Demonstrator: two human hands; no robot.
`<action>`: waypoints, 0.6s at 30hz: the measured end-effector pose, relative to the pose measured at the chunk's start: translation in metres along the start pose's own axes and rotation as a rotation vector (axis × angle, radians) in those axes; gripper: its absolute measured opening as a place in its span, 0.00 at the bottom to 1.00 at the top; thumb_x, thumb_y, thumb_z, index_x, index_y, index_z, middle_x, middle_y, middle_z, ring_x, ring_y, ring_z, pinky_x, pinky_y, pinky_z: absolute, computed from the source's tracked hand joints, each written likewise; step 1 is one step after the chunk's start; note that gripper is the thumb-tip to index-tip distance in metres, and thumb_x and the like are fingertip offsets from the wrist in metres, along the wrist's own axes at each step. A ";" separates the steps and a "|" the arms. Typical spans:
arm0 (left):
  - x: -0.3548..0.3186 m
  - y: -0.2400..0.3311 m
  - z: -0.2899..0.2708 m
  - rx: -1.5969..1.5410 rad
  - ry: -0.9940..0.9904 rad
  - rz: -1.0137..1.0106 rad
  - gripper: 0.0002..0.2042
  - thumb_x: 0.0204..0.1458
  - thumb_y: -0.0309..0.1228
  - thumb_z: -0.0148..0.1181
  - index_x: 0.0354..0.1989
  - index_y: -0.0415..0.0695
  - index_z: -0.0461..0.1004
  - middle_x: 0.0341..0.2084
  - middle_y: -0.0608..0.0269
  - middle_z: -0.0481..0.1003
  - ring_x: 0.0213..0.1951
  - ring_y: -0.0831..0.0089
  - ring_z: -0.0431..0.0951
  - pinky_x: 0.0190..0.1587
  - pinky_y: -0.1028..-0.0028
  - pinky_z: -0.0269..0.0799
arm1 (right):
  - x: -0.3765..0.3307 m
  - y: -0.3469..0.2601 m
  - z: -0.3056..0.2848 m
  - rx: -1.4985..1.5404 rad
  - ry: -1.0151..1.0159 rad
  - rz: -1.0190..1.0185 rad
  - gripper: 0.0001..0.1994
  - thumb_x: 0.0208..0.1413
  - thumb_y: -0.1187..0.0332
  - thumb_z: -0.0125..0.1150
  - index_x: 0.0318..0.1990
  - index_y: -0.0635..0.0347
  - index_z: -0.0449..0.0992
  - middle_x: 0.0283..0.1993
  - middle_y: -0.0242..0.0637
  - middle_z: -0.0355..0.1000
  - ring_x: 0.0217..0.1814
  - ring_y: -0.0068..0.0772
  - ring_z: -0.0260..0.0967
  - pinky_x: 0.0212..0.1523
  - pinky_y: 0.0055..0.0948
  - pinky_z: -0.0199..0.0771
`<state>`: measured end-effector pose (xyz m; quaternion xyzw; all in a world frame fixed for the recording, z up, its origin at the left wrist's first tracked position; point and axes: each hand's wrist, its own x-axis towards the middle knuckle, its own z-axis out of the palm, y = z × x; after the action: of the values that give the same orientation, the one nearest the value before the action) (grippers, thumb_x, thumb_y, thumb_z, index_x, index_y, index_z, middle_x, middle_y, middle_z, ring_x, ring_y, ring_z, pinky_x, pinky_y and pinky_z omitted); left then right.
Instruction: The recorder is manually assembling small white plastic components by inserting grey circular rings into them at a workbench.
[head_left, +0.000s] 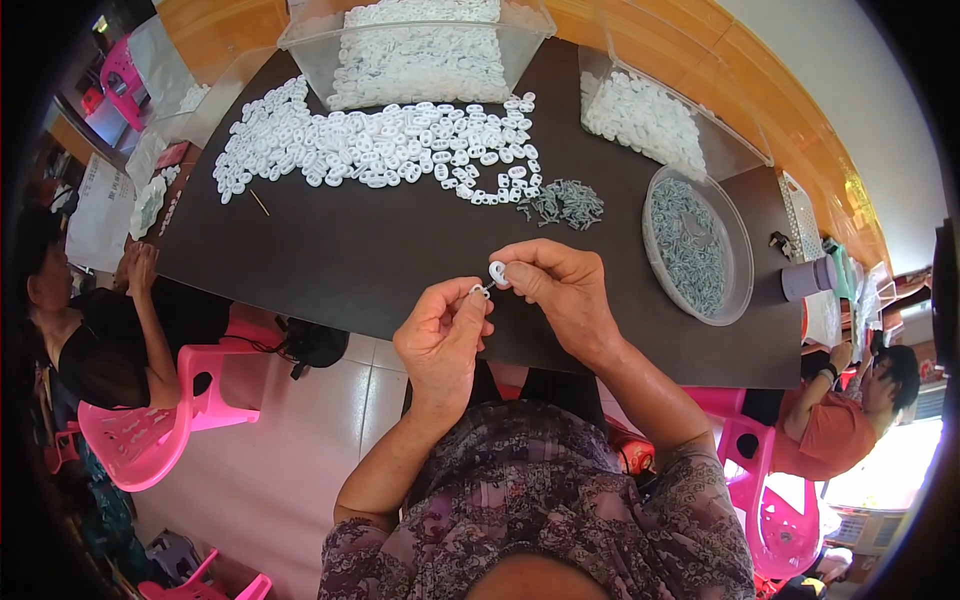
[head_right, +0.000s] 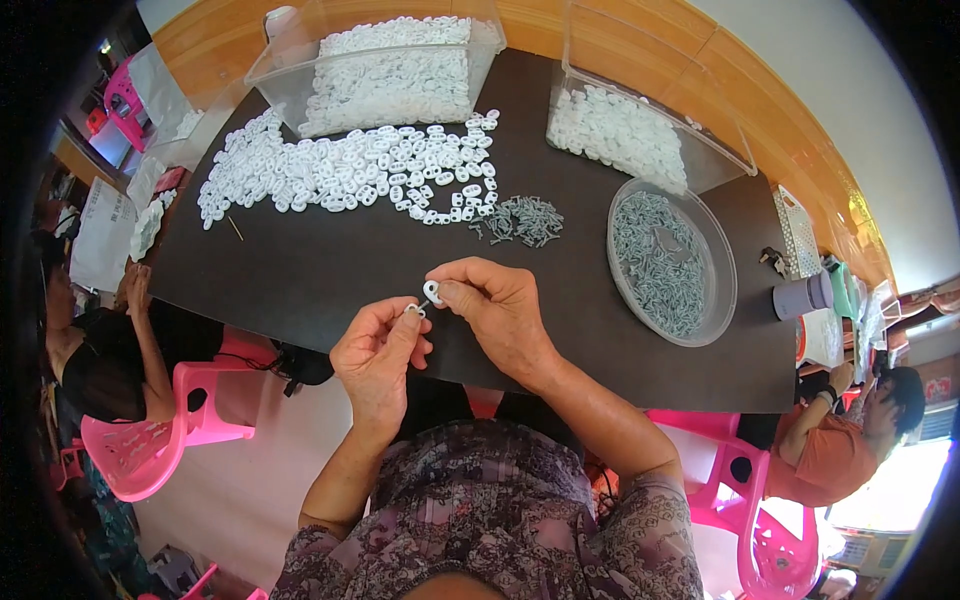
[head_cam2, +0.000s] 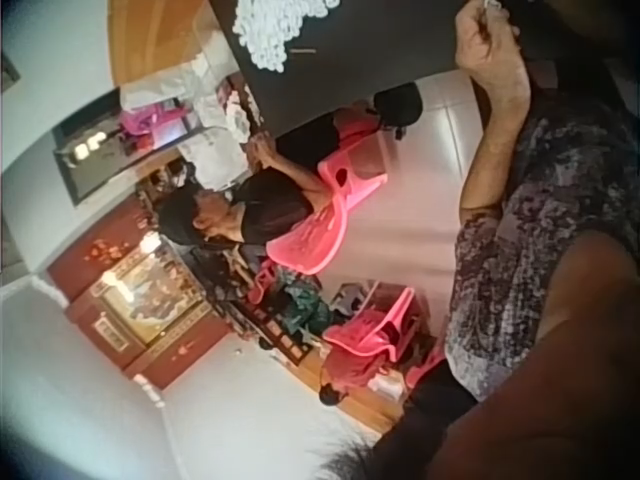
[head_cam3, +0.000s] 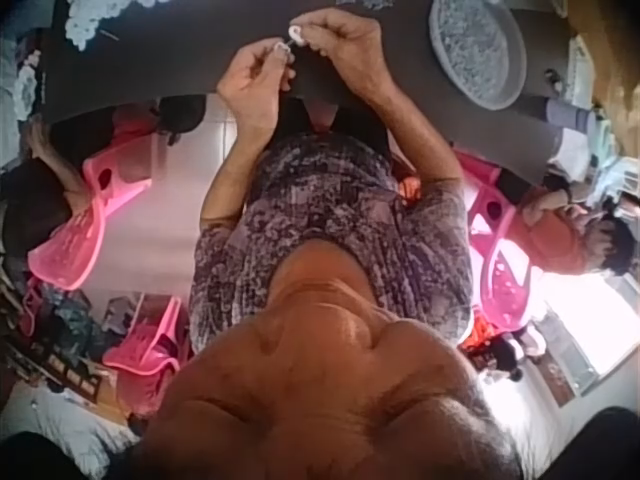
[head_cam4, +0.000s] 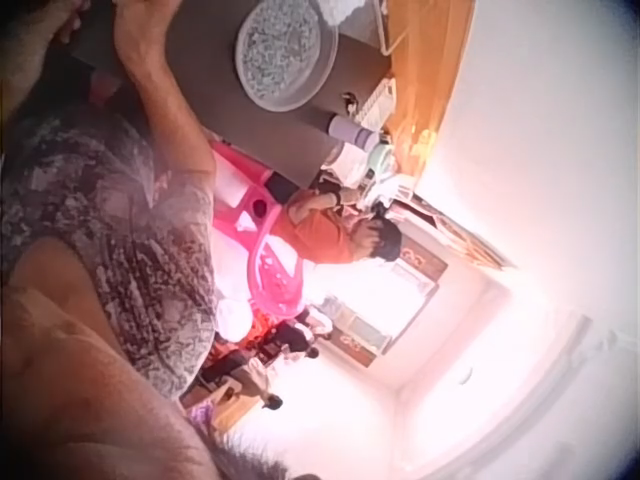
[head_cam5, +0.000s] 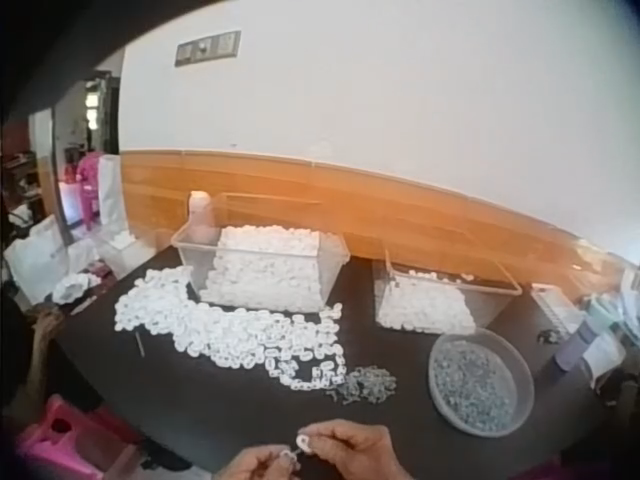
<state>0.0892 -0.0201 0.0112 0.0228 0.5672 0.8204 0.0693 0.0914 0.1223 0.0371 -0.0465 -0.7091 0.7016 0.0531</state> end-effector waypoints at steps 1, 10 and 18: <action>0.000 0.000 0.000 -0.001 0.001 0.000 0.06 0.54 0.23 0.55 0.38 0.33 0.73 0.26 0.60 0.75 0.22 0.81 0.71 0.21 0.84 0.66 | 0.000 0.000 0.001 -0.017 0.005 -0.004 0.05 0.53 0.77 0.57 0.36 0.66 0.77 0.28 0.28 0.72 0.31 0.15 0.65 0.33 0.17 0.67; 0.001 -0.001 0.000 0.020 0.018 0.001 0.06 0.54 0.23 0.55 0.38 0.34 0.73 0.26 0.62 0.75 0.22 0.82 0.71 0.21 0.84 0.67 | -0.001 0.006 0.003 -0.107 0.023 -0.083 0.05 0.52 0.77 0.57 0.36 0.65 0.77 0.31 0.30 0.73 0.34 0.16 0.66 0.36 0.18 0.68; 0.001 -0.001 -0.002 0.046 0.042 -0.004 0.06 0.54 0.23 0.55 0.37 0.34 0.73 0.26 0.62 0.75 0.22 0.83 0.71 0.21 0.85 0.67 | -0.001 0.007 0.005 -0.148 0.031 -0.110 0.06 0.52 0.76 0.58 0.36 0.66 0.77 0.31 0.32 0.73 0.34 0.17 0.67 0.35 0.19 0.68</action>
<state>0.0878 -0.0216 0.0097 0.0059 0.5873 0.8072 0.0584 0.0915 0.1175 0.0302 -0.0221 -0.7595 0.6425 0.0993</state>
